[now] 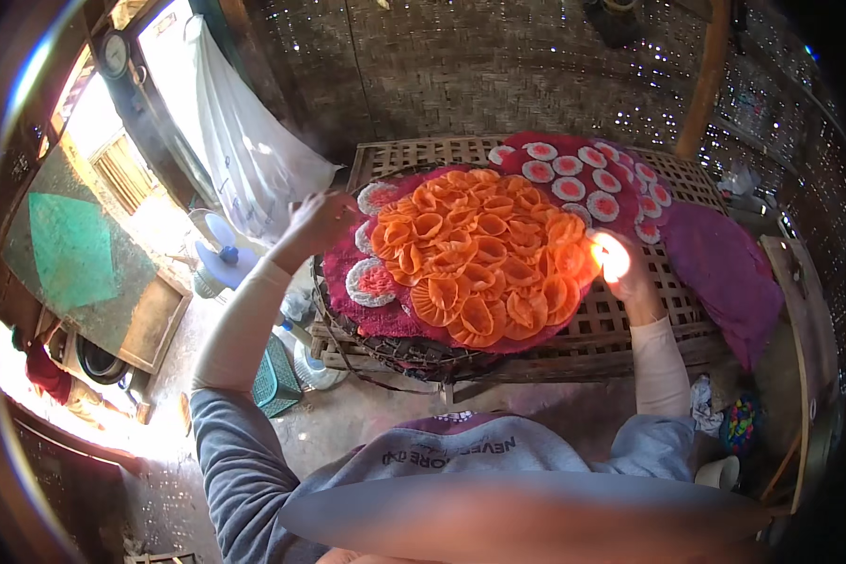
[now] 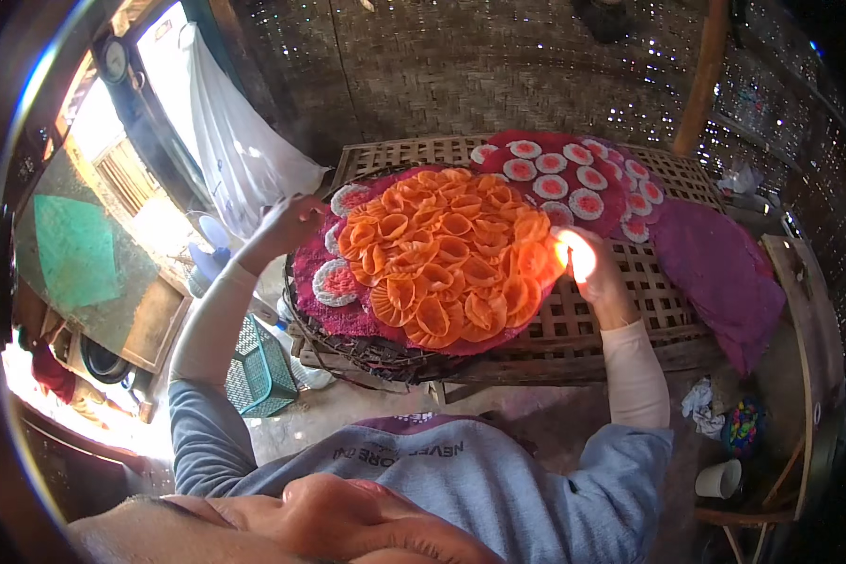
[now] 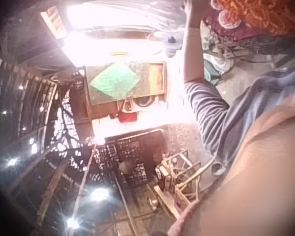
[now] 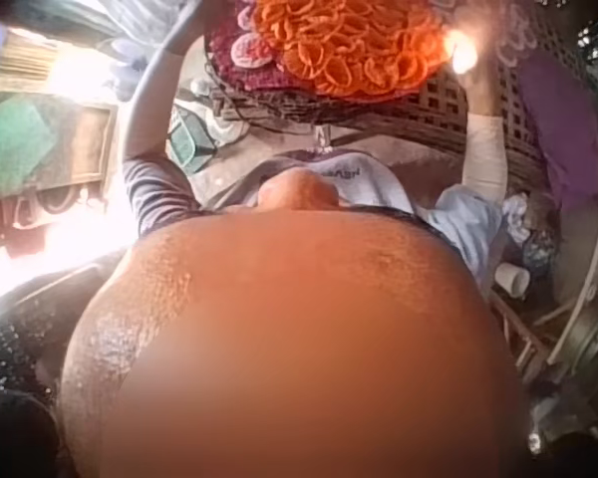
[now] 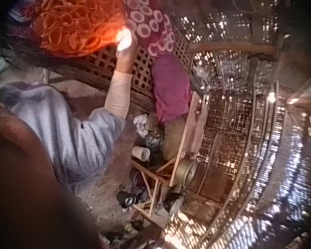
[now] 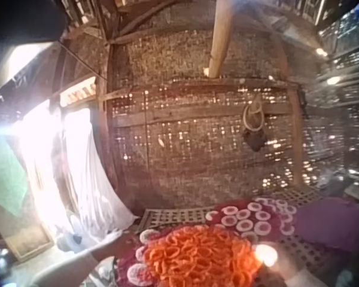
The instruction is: The person arranges orange and pink decorative items on a woven tray, then uses a wooden tool to scoop white paste from a bowl and apply it onto a purple circular base. They repeat this process to create multiple white ring patterns on the base.
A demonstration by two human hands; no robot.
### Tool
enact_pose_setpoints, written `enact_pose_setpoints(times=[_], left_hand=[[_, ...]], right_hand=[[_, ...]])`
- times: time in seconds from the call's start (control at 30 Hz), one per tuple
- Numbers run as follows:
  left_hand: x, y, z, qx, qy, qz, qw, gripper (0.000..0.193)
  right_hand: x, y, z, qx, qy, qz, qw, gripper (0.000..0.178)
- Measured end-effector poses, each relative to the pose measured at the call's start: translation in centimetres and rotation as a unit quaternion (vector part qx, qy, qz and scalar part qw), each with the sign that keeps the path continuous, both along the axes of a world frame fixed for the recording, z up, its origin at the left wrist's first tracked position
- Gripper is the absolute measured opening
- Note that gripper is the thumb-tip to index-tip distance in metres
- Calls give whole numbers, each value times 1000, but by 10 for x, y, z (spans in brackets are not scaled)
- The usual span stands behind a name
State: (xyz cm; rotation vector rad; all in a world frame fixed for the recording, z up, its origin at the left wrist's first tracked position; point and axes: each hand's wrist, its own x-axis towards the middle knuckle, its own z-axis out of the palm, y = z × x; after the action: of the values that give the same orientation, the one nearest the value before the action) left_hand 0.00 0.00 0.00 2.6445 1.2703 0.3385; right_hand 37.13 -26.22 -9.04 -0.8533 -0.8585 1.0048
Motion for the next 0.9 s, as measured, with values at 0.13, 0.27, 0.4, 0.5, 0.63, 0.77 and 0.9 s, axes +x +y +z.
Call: enact_pose_setpoints(times=[0.13, 0.27, 0.4, 0.5, 0.63, 0.77, 0.9], left_hand=[[9, 1, -21, 136, 37, -9, 990, 15], [10, 12, -27, 101, 68, -11, 993, 14], [14, 1, -22, 122, 95, -3, 988, 15], [13, 5, -18, 74, 122, -4, 990, 16], [-4, 36, -36, -11, 63, -67, 996, 16], [3, 13, -34, 135, 56, -59, 987, 16], [2, 2, -27, 153, 27, -104, 982, 16]], right_hand=[[-4, -3, -10, -32, -17, -60, 998, 22], [-4, -6, -19, -70, -23, -90, 993, 23], [-2, -12, -22, -98, -15, -107, 989, 23], [9, -13, -31, -100, -15, -99, 990, 22], [0, -10, -23, -68, -17, -76, 995, 22], [0, -11, -24, -62, -19, -93, 994, 22], [1, -12, -23, -55, -4, -74, 996, 23]])
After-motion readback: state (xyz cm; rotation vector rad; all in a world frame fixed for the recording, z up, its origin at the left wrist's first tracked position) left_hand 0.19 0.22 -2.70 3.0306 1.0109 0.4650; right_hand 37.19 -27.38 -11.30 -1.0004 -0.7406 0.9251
